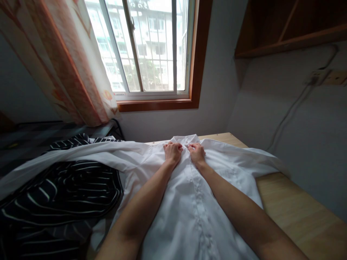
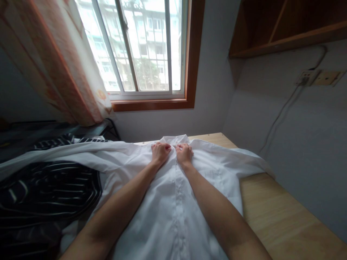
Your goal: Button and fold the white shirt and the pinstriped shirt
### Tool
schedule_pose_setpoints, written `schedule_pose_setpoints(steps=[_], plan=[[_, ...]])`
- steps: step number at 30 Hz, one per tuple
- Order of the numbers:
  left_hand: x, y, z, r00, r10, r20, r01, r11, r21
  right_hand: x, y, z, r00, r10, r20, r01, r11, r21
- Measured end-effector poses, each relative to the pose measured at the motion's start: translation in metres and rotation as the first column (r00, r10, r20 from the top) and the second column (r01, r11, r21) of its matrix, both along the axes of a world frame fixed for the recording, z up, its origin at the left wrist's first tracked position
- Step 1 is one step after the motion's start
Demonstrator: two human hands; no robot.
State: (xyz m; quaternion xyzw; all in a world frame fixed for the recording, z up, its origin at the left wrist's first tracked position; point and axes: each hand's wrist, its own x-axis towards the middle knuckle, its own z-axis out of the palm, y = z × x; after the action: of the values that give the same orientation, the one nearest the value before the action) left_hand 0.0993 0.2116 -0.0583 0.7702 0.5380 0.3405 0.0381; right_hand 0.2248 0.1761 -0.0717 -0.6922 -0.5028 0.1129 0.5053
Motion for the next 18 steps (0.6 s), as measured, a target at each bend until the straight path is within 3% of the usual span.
schedule_pose_setpoints(steps=[8,14,18], plan=[[0.002,-0.001,0.002,0.997,0.072,0.029,-0.069,0.994,-0.082,-0.002,-0.005,0.003,0.999,0.025,0.020,-0.025,1.000,-0.009],[0.002,-0.007,0.013,0.992,0.102,0.072,-0.080,0.962,-0.259,-0.003,-0.004,0.002,1.000,0.029,0.008,-0.029,0.999,0.045],[0.003,-0.009,0.016,0.993,0.093,0.070,-0.073,0.965,-0.251,-0.004,-0.003,0.001,1.000,0.026,0.011,-0.026,0.998,0.050]])
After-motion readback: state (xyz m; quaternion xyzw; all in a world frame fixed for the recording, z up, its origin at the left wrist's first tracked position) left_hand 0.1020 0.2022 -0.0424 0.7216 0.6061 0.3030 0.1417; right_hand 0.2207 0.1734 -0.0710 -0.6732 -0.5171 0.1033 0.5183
